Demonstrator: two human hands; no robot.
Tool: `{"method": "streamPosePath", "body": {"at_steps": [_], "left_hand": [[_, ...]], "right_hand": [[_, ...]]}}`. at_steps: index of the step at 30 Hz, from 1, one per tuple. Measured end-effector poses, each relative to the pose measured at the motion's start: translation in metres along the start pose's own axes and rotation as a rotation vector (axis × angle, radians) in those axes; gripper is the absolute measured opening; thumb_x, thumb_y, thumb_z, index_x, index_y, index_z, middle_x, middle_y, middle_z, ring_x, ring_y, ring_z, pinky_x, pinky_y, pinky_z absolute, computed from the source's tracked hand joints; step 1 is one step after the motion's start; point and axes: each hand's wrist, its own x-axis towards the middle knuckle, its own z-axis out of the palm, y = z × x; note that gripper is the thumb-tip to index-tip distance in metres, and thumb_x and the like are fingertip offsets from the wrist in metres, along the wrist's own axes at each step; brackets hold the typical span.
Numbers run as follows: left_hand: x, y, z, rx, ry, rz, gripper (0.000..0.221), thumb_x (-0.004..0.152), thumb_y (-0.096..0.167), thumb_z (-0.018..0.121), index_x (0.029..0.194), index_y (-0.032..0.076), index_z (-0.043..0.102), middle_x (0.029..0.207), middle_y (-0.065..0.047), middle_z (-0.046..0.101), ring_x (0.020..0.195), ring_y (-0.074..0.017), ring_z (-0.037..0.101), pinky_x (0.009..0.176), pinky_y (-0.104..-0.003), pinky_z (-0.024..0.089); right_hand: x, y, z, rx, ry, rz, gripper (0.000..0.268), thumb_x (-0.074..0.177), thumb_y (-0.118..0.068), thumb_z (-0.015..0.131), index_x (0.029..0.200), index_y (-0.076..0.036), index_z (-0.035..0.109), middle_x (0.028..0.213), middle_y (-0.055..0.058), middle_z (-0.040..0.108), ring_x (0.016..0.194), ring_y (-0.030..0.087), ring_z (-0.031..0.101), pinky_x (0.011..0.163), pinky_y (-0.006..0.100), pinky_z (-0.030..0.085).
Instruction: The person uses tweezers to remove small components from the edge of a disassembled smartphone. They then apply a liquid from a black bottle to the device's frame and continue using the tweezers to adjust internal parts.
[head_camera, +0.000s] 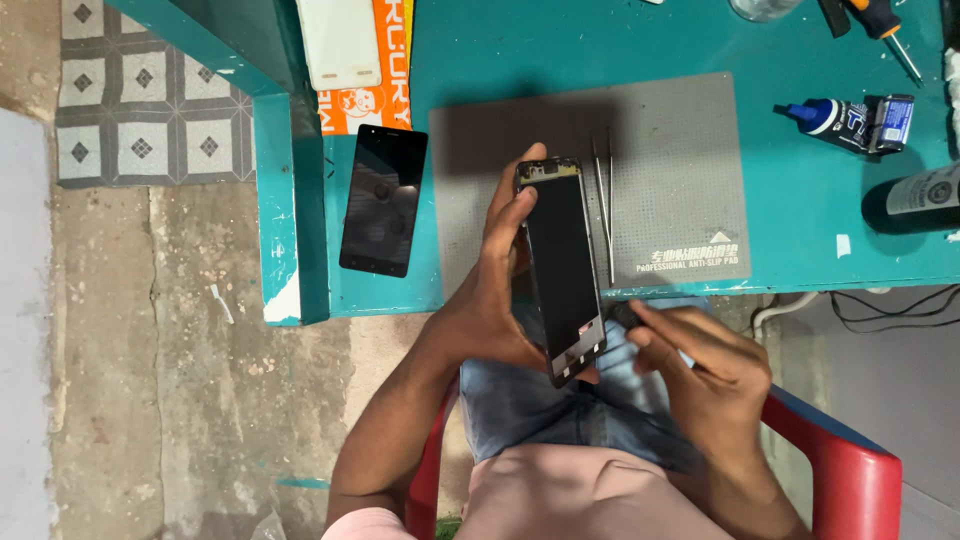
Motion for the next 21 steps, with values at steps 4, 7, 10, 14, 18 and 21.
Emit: {"method": "streamPosePath", "body": {"at_steps": [4, 7, 10, 14, 18, 21], "left_hand": [[-0.002, 0.000, 0.004, -0.042, -0.011, -0.025, 0.149, 0.053, 0.025, 0.108, 0.165, 0.035, 0.010, 0.173, -0.017, -0.005, 0.159, -0.0304, 0.013, 0.126, -0.044, 0.038], [-0.004, 0.001, 0.006, -0.025, -0.017, -0.031, 0.149, 0.054, 0.025, 0.108, 0.165, 0.036, 0.009, 0.173, -0.017, -0.005, 0.159, -0.0306, 0.013, 0.125, -0.045, 0.042], [-0.004, 0.002, 0.010, -0.017, -0.027, -0.028, 0.148, 0.056, 0.026, 0.109, 0.165, 0.035, 0.008, 0.173, -0.017, -0.005, 0.159, -0.0306, 0.015, 0.125, -0.046, 0.050], [-0.003, 0.005, 0.015, -0.025, -0.060, -0.040, 0.147, 0.056, 0.028, 0.108, 0.164, 0.034, 0.008, 0.173, -0.017, -0.006, 0.158, -0.0333, 0.017, 0.122, -0.049, 0.053], [0.002, 0.005, 0.019, 0.105, -0.095, -0.075, 0.151, 0.054, 0.033, 0.107, 0.167, 0.030, 0.007, 0.171, -0.020, -0.003, 0.163, -0.0403, 0.011, 0.118, -0.050, 0.055], [0.003, 0.005, 0.015, 0.177, -0.057, -0.034, 0.154, 0.053, 0.036, 0.107, 0.169, 0.030, 0.006, 0.171, -0.018, -0.001, 0.163, -0.0393, 0.012, 0.122, -0.053, 0.050]], "right_hand": [[-0.004, 0.003, 0.005, 0.037, -0.019, -0.030, 0.031, 0.085, 0.006, 0.077, 0.115, 0.001, 0.074, 0.083, 0.007, 0.073, 0.065, 0.010, 0.067, 0.056, 0.020, 0.052], [-0.004, 0.004, 0.007, 0.019, -0.002, -0.012, 0.028, 0.085, 0.007, 0.076, 0.113, 0.001, 0.075, 0.083, 0.008, 0.073, 0.064, 0.010, 0.067, 0.054, 0.021, 0.051], [0.003, 0.000, 0.010, -0.014, 0.015, -0.011, 0.026, 0.086, 0.008, 0.076, 0.111, 0.002, 0.075, 0.086, 0.010, 0.074, 0.064, 0.010, 0.066, 0.053, 0.021, 0.050], [0.035, -0.008, 0.009, -0.169, 0.000, -0.105, 0.025, 0.091, 0.007, 0.074, 0.115, 0.001, 0.076, 0.085, 0.009, 0.075, 0.062, 0.009, 0.067, 0.051, 0.019, 0.051], [0.074, -0.014, 0.015, -0.066, 0.156, -0.026, 0.019, 0.097, 0.003, 0.077, 0.117, 0.002, 0.077, 0.086, 0.011, 0.072, 0.062, 0.010, 0.062, 0.053, 0.021, 0.046], [0.080, -0.017, 0.011, 0.075, 0.193, -0.034, 0.019, 0.099, 0.003, 0.075, 0.118, 0.002, 0.075, 0.092, 0.009, 0.072, 0.065, 0.007, 0.062, 0.055, 0.020, 0.048]]}}
